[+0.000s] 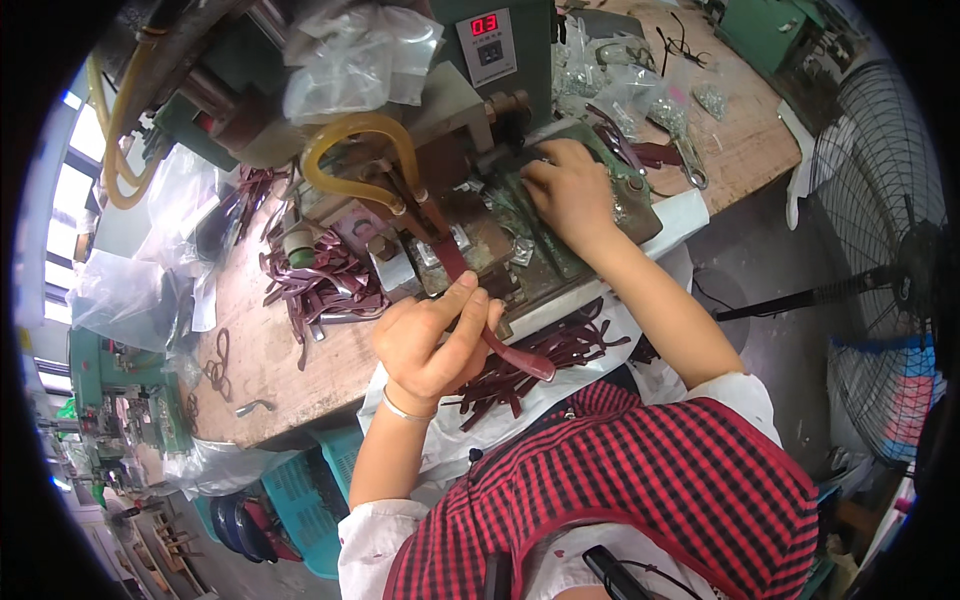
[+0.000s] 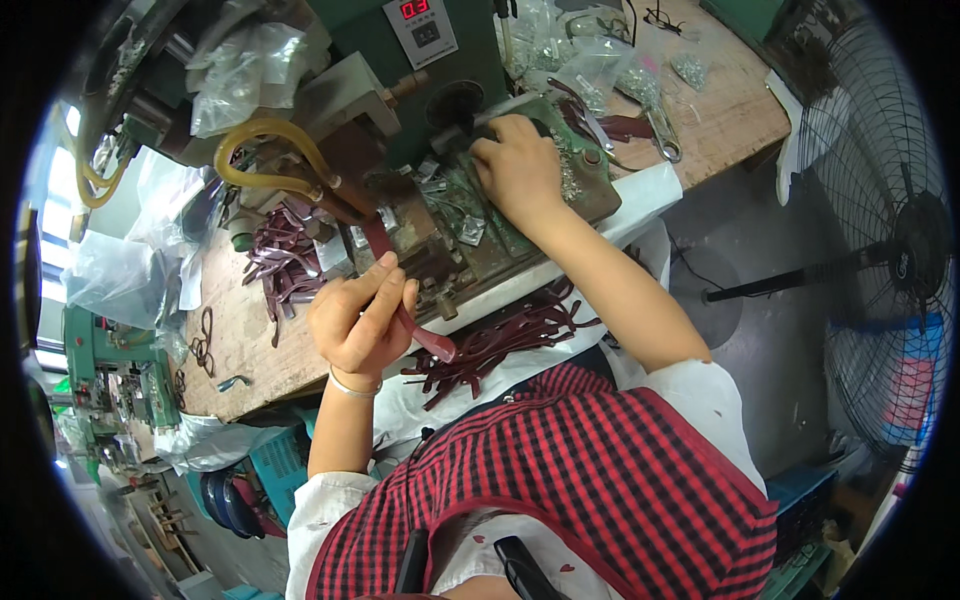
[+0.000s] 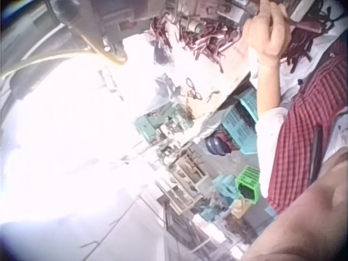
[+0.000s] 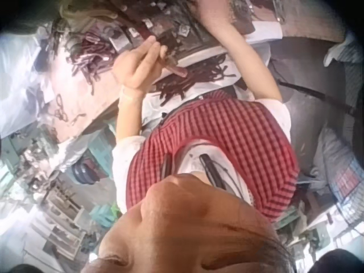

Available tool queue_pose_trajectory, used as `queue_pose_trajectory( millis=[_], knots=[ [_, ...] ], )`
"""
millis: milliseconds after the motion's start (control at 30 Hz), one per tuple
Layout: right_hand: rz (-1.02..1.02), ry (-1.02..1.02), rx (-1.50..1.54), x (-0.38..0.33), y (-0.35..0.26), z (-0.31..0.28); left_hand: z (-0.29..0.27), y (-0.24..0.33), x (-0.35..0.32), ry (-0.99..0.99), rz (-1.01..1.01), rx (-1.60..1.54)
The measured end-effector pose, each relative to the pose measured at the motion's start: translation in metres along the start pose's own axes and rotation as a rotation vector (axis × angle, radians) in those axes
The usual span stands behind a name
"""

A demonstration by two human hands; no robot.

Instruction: The person repeatedly picks up reddish-brown leather straps and small metal buckles from a workbench, inserts the buckles into the straps, and uses a press machine to secure them. The finished parts are placed into a pile on the table.

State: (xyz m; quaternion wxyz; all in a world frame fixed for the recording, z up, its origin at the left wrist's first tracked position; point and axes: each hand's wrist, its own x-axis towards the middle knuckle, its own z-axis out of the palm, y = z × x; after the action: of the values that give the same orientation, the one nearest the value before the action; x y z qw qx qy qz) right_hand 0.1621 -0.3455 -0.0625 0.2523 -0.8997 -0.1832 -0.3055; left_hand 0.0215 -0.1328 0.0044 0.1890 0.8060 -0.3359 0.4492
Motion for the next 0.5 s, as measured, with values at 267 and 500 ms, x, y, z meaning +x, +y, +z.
queue_pose_trajectory(
  millis=[267, 500],
  knots=[
    [0.35, 0.093, 0.341, -0.038, 0.021, -0.037, -0.101, 0.032, -0.059, -0.119, -0.303, 0.29],
    [0.64, 0.126, 0.906, -0.025, 0.012, -0.021, -0.116, -0.057, -0.061, -0.595, -0.216, 0.397]
  ],
)
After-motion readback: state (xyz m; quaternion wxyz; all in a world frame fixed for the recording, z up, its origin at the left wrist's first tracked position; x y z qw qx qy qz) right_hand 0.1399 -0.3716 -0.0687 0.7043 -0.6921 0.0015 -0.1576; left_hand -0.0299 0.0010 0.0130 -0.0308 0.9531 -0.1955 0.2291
